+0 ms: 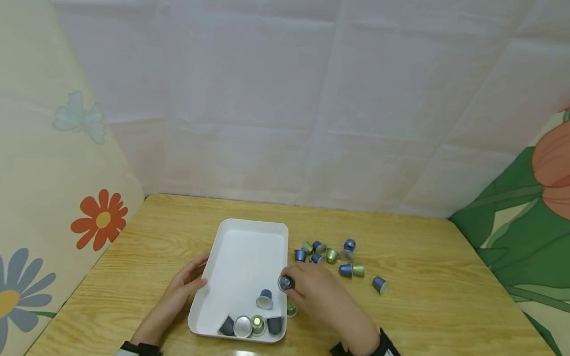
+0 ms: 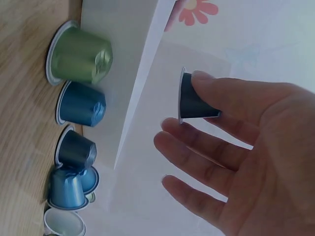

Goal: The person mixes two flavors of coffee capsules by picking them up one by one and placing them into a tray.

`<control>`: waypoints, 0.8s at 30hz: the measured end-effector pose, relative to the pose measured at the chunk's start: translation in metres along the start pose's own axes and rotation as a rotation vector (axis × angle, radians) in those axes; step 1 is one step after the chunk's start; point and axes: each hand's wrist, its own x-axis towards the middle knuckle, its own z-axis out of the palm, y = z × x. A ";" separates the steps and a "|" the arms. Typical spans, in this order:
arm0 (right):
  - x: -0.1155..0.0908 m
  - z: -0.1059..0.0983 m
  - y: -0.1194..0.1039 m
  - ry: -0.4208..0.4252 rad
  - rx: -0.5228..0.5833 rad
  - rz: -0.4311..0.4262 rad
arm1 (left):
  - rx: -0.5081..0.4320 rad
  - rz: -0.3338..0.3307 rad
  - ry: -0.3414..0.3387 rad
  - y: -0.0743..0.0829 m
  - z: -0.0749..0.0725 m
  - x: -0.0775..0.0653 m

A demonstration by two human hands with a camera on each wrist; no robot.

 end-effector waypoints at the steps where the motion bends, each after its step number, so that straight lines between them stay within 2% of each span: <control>1: 0.000 0.001 -0.002 0.005 -0.011 -0.015 | 0.001 -0.002 0.001 0.000 0.000 0.000; 8: 0.004 0.009 -0.010 0.008 -0.066 -0.083 | -0.007 -0.024 0.007 0.000 0.000 0.001; 18: 0.003 0.016 -0.023 0.023 -0.094 -0.151 | -0.004 0.013 -0.008 -0.001 0.000 0.000; 24: 0.002 0.019 -0.031 0.016 -0.128 -0.211 | 0.001 0.002 -0.004 0.000 0.000 0.000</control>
